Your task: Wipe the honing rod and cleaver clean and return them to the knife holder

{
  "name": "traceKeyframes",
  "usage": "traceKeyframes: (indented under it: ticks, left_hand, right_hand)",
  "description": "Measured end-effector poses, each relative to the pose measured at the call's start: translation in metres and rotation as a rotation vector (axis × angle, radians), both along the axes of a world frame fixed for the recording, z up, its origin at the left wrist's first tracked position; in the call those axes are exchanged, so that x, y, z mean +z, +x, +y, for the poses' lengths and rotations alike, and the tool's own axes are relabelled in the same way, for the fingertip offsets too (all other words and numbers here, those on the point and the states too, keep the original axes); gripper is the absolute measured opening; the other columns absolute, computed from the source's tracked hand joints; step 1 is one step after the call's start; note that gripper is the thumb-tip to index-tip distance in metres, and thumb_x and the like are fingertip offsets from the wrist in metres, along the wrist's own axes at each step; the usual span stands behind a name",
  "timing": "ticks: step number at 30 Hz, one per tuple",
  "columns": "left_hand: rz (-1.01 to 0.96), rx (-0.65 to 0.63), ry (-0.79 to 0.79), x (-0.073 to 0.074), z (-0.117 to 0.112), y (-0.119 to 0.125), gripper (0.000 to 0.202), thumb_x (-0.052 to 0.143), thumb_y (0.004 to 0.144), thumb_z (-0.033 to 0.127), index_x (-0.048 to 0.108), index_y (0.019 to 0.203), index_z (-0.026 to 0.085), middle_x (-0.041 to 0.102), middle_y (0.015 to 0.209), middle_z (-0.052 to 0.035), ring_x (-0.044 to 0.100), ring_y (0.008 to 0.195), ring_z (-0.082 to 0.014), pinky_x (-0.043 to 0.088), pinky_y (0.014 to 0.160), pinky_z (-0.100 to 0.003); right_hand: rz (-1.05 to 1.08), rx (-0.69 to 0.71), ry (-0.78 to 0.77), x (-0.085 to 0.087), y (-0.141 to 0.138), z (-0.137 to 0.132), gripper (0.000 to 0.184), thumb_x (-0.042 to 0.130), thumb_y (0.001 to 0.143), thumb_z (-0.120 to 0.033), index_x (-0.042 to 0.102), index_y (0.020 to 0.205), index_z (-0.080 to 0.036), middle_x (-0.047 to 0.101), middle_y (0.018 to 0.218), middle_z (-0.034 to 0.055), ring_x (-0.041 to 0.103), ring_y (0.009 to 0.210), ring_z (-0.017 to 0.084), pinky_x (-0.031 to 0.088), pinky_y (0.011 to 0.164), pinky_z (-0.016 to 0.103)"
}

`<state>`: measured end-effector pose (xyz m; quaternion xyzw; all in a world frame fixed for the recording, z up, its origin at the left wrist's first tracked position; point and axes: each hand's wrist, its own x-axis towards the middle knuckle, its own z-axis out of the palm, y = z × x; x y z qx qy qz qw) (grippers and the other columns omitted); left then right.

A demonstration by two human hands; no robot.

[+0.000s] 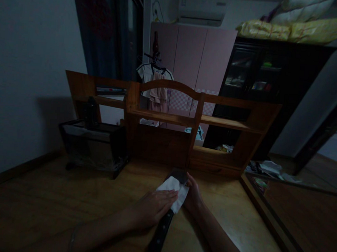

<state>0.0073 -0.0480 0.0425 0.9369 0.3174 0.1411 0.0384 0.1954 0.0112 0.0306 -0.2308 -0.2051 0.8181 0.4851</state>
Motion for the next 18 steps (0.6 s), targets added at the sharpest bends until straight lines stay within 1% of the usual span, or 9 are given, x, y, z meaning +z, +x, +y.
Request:
traceKeyframes:
  ticks: [3,7,11,14,18]
  left_hand:
    - [0.003,0.019,0.018,0.000,0.000,-0.002,0.048,0.020,0.100,0.031,0.033,0.145,0.020,0.029,0.147,0.0015,0.027,0.136,-0.0086,0.021,0.116,-0.025]
    - [-0.034,0.037,0.015,-0.003,0.005,-0.006,0.048,0.021,0.100,0.029,0.034,0.145,0.019,0.029,0.147,0.0009,0.026,0.137,-0.0083,0.021,0.116,-0.024]
    - [-0.103,0.096,-0.007,-0.013,0.015,-0.013,0.047,0.022,0.100,0.030,0.035,0.144,0.020,0.029,0.147,-0.0002,0.028,0.136,-0.0102,0.024,0.115,-0.027]
    - [-0.132,0.134,-0.001,-0.021,0.023,-0.018,0.047,0.022,0.100,0.030,0.035,0.145,0.020,0.031,0.146,-0.0021,0.031,0.135,-0.0129,0.028,0.113,-0.031]
    - [-0.129,0.141,0.011,-0.026,0.028,-0.021,0.048,0.021,0.100,0.029,0.037,0.144,0.018,0.031,0.146,-0.0034,0.032,0.134,-0.0130,0.028,0.113,-0.031]
  right_hand:
    - [0.046,0.014,-0.027,-0.001,0.000,0.002,0.034,0.049,0.089,-0.040,0.065,0.092,-0.010,0.067,0.087,0.0096,0.063,0.084,0.021,0.047,0.081,0.034]
    - [0.046,-0.014,0.009,-0.004,-0.001,0.004,0.034,0.049,0.091,-0.038,0.064,0.097,-0.009,0.066,0.092,0.0104,0.063,0.086,0.020,0.048,0.079,0.032]
    - [-0.016,-0.020,0.011,-0.003,-0.002,0.003,0.035,0.048,0.091,-0.038,0.063,0.100,-0.009,0.066,0.094,0.0113,0.064,0.084,0.020,0.049,0.076,0.032]
    - [-0.049,-0.056,-0.010,0.001,-0.004,0.001,0.032,0.048,0.091,-0.037,0.063,0.099,-0.010,0.066,0.092,0.0100,0.064,0.084,0.020,0.049,0.077,0.032]
    - [-0.068,-0.078,-0.011,0.006,-0.005,-0.002,0.032,0.047,0.092,-0.035,0.063,0.101,-0.009,0.067,0.091,0.0096,0.064,0.083,0.021,0.049,0.079,0.034]
